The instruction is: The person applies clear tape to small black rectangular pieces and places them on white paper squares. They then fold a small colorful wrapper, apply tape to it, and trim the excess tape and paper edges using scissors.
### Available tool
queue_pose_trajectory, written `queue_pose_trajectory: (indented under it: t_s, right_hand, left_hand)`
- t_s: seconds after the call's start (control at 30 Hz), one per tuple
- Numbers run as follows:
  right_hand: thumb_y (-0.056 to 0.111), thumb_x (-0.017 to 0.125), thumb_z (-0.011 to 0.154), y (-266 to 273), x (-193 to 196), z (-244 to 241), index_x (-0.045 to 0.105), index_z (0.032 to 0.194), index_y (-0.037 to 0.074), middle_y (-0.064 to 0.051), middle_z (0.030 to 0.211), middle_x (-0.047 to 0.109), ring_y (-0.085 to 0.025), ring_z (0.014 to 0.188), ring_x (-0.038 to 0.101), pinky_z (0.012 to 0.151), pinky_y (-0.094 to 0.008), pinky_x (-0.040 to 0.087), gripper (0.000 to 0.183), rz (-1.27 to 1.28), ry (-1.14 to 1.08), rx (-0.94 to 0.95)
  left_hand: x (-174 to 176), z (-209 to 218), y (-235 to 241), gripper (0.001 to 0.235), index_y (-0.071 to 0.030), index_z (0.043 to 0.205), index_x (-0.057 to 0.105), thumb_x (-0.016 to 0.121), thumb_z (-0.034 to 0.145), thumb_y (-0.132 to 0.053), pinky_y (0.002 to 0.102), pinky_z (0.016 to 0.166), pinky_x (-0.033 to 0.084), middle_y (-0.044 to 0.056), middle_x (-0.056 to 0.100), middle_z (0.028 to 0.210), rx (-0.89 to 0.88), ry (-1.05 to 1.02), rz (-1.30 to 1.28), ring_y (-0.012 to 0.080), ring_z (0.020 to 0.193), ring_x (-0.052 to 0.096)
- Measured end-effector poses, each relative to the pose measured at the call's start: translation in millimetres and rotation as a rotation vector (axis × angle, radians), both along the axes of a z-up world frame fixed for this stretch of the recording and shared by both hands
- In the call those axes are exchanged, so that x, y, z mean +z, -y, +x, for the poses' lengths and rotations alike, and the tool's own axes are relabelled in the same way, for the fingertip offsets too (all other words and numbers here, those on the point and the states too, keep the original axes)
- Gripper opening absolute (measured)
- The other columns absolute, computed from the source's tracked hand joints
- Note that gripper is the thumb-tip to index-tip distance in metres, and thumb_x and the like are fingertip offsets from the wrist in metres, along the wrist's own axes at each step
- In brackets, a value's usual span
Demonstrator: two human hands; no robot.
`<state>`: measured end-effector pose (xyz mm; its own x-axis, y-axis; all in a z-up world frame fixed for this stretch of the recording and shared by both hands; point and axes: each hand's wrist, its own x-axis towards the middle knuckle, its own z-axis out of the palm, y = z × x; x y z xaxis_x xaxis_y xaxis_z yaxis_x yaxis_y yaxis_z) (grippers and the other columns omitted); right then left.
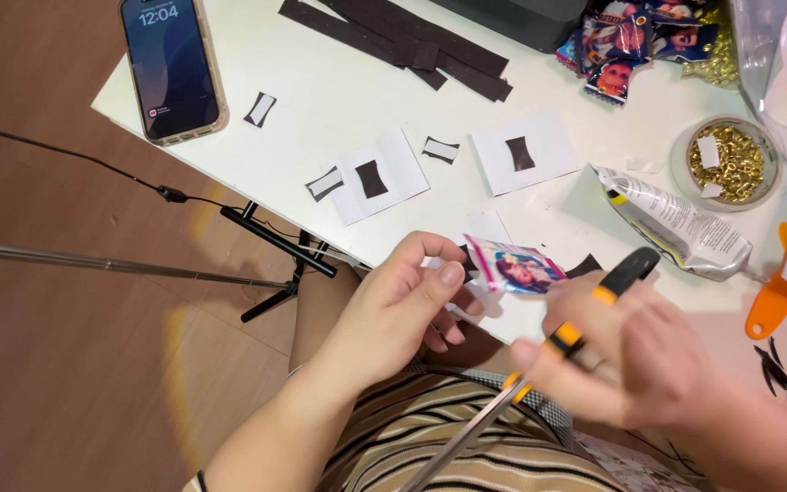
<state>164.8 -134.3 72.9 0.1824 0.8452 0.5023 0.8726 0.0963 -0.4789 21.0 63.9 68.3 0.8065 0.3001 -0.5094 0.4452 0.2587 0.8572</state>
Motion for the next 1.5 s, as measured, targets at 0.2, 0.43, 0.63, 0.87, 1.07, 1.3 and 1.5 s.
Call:
queue_pose_trajectory:
  t_s: [0.2,0.43,0.63,0.87,1.07,1.3,1.5]
  right_hand:
    - [0.027,0.066,0.102,-13,13,-1,0.06,0.123,0.023,-0.015,0.103,0.055,-0.03,0.08,0.068,0.067,-0.044,0.061,0.022,0.243,0.756,0.234]
    - [0.015,0.087,0.074,1,-14,-6,0.066,0.101,0.014,-0.012,0.084,0.066,-0.032,0.074,0.07,0.063,-0.046,0.059,0.034,-0.126,0.06,-0.22]
    - [0.019,0.077,0.085,7,-12,-15,0.022,0.152,0.003,-0.012,0.117,0.052,-0.018,0.081,0.071,0.068,-0.03,0.061,0.088,-0.078,-1.08,0.175]
    - [0.036,0.07,0.095,4,-14,-34,0.014,0.155,0.002,-0.008,0.113,0.055,-0.014,0.094,0.066,0.089,-0.031,0.057,0.089,-0.422,-1.067,0.36]
    - [0.016,0.072,0.095,5,-17,-41,0.024,0.147,0.007,-0.01,0.129,0.045,-0.019,0.096,0.066,0.082,-0.033,0.058,0.071,-0.367,-1.19,0.406]
    - [0.007,0.071,0.094,7,-21,-43,0.034,0.13,0.008,-0.013,0.122,0.047,-0.016,0.089,0.069,0.07,-0.027,0.058,0.051,-0.315,-1.188,0.385]
    - [0.01,0.062,0.098,0,-13,-44,0.034,0.126,0.005,-0.009,0.096,0.056,-0.012,0.061,0.056,0.057,-0.024,0.049,0.04,-0.282,-1.042,0.401]
  left_hand:
    - [-34,0,9,0.029,-0.008,0.116,0.056,0.068,0.096,-0.025,0.027,0.051,0.057,0.012,0.07,0.081,0.051,0.237,-0.379,0.0178,0.063,0.069]
    - [-43,-10,3,0.016,-0.006,0.113,0.061,0.065,0.098,-0.007,0.026,0.054,0.059,0.012,0.071,0.086,0.198,0.418,-0.283,0.0177,0.066,0.071]
    - [-23,-25,-5,0.015,-0.001,0.11,0.061,0.066,0.097,-0.007,0.029,0.055,0.063,0.016,0.072,0.082,0.371,0.542,-0.17,0.02,0.063,0.073]
    - [0,-43,1,0.022,0.004,0.113,0.062,0.068,0.094,-0.007,0.03,0.063,0.068,0.019,0.074,0.095,0.5,0.604,-0.085,0.0207,0.069,0.072]
    - [1,-44,13,0.022,0.003,0.114,0.061,0.067,0.096,-0.008,0.031,0.073,0.068,0.017,0.073,0.098,0.455,0.658,-0.058,0.0173,0.082,0.071]
    - [7,-45,16,0.021,0.001,0.114,0.064,0.066,0.097,-0.012,0.027,0.071,0.067,0.012,0.073,0.097,0.397,0.606,0.082,0.0128,0.081,0.069]
    - [7,-45,18,0.021,0.001,0.115,0.063,0.066,0.097,-0.011,0.026,0.074,0.065,0.013,0.073,0.101,0.401,0.624,0.087,0.015,0.083,0.07]
